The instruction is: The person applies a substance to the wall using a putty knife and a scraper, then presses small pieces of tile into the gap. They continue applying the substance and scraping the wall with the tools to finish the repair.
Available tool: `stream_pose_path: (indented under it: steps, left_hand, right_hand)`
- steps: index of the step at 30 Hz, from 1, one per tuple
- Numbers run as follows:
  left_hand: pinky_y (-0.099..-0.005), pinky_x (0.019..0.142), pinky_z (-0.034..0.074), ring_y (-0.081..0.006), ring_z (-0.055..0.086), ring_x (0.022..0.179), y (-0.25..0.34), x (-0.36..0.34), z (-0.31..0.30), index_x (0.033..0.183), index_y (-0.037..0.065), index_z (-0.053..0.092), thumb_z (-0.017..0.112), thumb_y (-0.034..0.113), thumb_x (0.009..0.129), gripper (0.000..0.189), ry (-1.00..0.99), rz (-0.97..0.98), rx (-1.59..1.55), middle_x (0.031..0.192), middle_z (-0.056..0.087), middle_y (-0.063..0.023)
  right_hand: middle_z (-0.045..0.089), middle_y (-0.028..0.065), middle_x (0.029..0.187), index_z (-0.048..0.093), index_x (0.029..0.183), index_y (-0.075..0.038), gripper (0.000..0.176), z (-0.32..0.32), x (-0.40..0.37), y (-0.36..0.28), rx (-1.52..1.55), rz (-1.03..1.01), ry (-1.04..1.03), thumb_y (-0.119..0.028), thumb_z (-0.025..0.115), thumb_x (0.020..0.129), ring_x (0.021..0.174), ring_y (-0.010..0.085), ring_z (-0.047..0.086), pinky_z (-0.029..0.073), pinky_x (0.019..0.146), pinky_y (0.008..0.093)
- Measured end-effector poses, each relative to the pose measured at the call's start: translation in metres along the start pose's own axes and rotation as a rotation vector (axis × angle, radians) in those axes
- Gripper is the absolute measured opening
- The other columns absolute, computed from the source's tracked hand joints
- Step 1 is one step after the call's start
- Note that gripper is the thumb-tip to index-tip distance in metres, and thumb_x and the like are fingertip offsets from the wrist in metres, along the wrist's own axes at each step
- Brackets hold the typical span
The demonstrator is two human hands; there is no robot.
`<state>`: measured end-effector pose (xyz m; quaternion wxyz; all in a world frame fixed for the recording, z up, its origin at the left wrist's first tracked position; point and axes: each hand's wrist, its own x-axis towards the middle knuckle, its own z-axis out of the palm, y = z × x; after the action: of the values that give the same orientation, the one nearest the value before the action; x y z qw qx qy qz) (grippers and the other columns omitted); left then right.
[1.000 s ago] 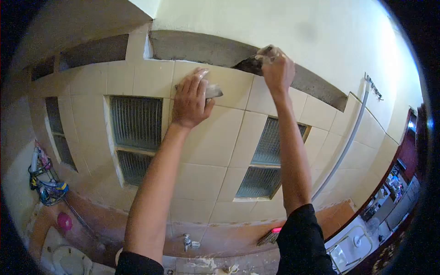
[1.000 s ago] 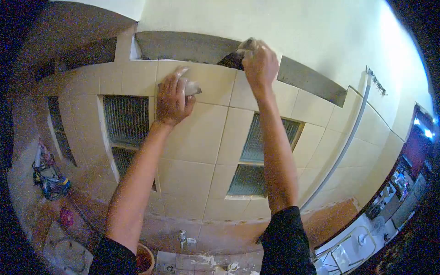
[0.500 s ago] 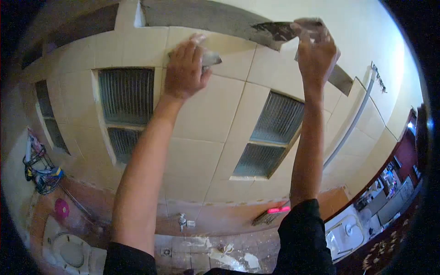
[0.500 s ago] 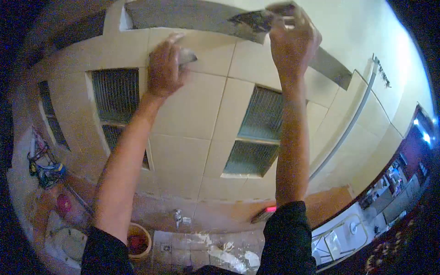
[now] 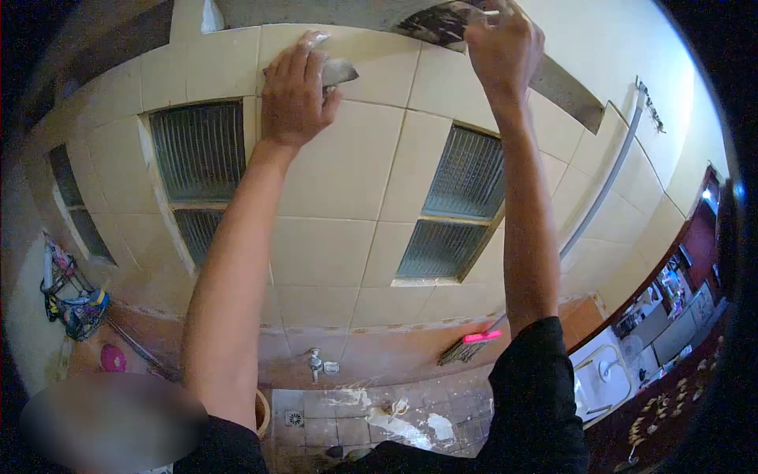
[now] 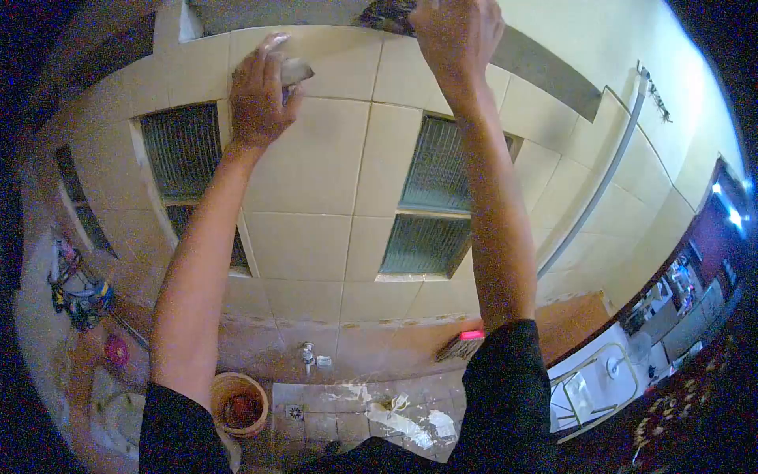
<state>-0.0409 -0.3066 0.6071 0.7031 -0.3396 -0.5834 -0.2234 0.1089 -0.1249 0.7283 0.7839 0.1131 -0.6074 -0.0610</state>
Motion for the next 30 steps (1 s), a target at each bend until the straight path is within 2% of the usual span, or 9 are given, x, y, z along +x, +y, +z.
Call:
stream_pose_path:
  steps: [5,7,8,12,15,19,23,27,30]
  left_hand:
    - [-0.0460,0.098,0.041,-0.0357,0.051,0.115,-0.003,0.000,0.000,0.110,0.003,0.052,0.069,0.022,0.068,0.048,0.008,-0.005,-0.012,0.132,0.051,-0.0142]
    - [-0.0461,0.098,0.040,-0.0352,0.051,0.115,-0.002,-0.001,0.001,0.109,0.003,0.052,0.069,0.022,0.068,0.048,0.013,-0.003,-0.002,0.131,0.051,-0.0140]
    - [-0.0462,0.099,0.040,-0.0347,0.051,0.115,-0.003,0.000,0.001,0.108,0.003,0.052,0.070,0.022,0.068,0.048,0.025,0.002,0.014,0.131,0.051,-0.0138]
    - [-0.0461,0.099,0.040,-0.0334,0.051,0.116,-0.006,0.002,0.000,0.106,0.002,0.052,0.070,0.023,0.068,0.047,0.048,0.023,0.011,0.131,0.050,-0.0131]
    - [-0.0456,0.100,0.040,-0.0324,0.050,0.118,-0.001,-0.001,0.000,0.105,0.003,0.052,0.070,0.024,0.068,0.047,0.040,0.027,0.010,0.131,0.049,-0.0125]
    - [-0.0453,0.099,0.040,-0.0319,0.049,0.118,-0.003,0.000,-0.001,0.106,0.003,0.052,0.072,0.024,0.066,0.049,0.013,0.004,0.033,0.131,0.050,-0.0123]
    - [-0.0444,0.098,0.040,-0.0318,0.049,0.119,-0.003,0.000,0.000,0.108,0.003,0.051,0.071,0.024,0.067,0.050,0.023,0.009,0.027,0.131,0.049,-0.0123]
    - [-0.0443,0.098,0.040,-0.0320,0.049,0.119,-0.004,0.003,-0.002,0.110,0.003,0.052,0.069,0.024,0.069,0.049,0.036,0.014,0.008,0.131,0.050,-0.0126]
    - [-0.0446,0.098,0.040,-0.0324,0.050,0.119,0.000,-0.001,-0.001,0.111,0.002,0.052,0.068,0.024,0.070,0.049,0.020,-0.003,0.023,0.131,0.050,-0.0130]
  right_hand:
    - [0.071,0.0146,0.082,0.068,0.085,0.001,0.011,-0.010,0.007,-0.014,0.335,0.108,0.055,-0.004,0.060,0.079,0.066,0.0310,0.068,0.054,0.063,0.0391]
    - [0.069,0.0198,0.079,0.067,0.078,0.004,0.018,0.021,-0.012,0.001,-0.036,-0.026,0.167,-0.012,0.059,0.079,0.069,0.0382,0.068,0.054,0.065,0.0460]
    - [0.072,0.0106,0.079,0.073,0.088,-0.011,0.016,0.014,-0.013,0.013,-0.195,-0.073,-0.106,-0.009,0.062,0.077,0.071,0.0264,0.070,0.053,0.067,0.0341]
    - [0.071,0.0103,0.077,0.073,0.087,-0.010,0.014,-0.022,-0.013,-0.015,0.166,0.135,0.046,-0.016,0.064,0.078,0.069,0.0284,0.069,0.053,0.068,0.0371]
    - [0.072,0.0075,0.078,0.073,0.087,-0.010,0.013,0.003,-0.022,0.012,-0.312,-0.138,0.051,-0.010,0.062,0.079,0.069,0.0234,0.070,0.053,0.067,0.0349]
    - [0.073,0.0096,0.083,0.073,0.089,-0.009,0.017,-0.017,-0.003,-0.008,0.132,-0.007,0.098,-0.009,0.061,0.077,0.074,0.0257,0.072,0.054,0.070,0.0337]
    - [0.072,0.0141,0.082,0.072,0.090,-0.007,0.019,0.010,-0.009,0.012,-0.187,-0.076,-0.149,-0.010,0.062,0.075,0.074,0.0295,0.071,0.054,0.068,0.0345]
    - [0.071,0.0162,0.079,0.071,0.089,-0.005,0.018,-0.023,-0.010,-0.008,0.194,0.075,0.000,-0.013,0.061,0.076,0.072,0.0329,0.068,0.053,0.072,0.0390]
    - [0.071,0.0134,0.077,0.071,0.088,-0.004,0.016,-0.006,-0.008,0.007,-0.027,-0.009,-0.013,-0.008,0.062,0.075,0.068,0.0286,0.069,0.054,0.068,0.0370]
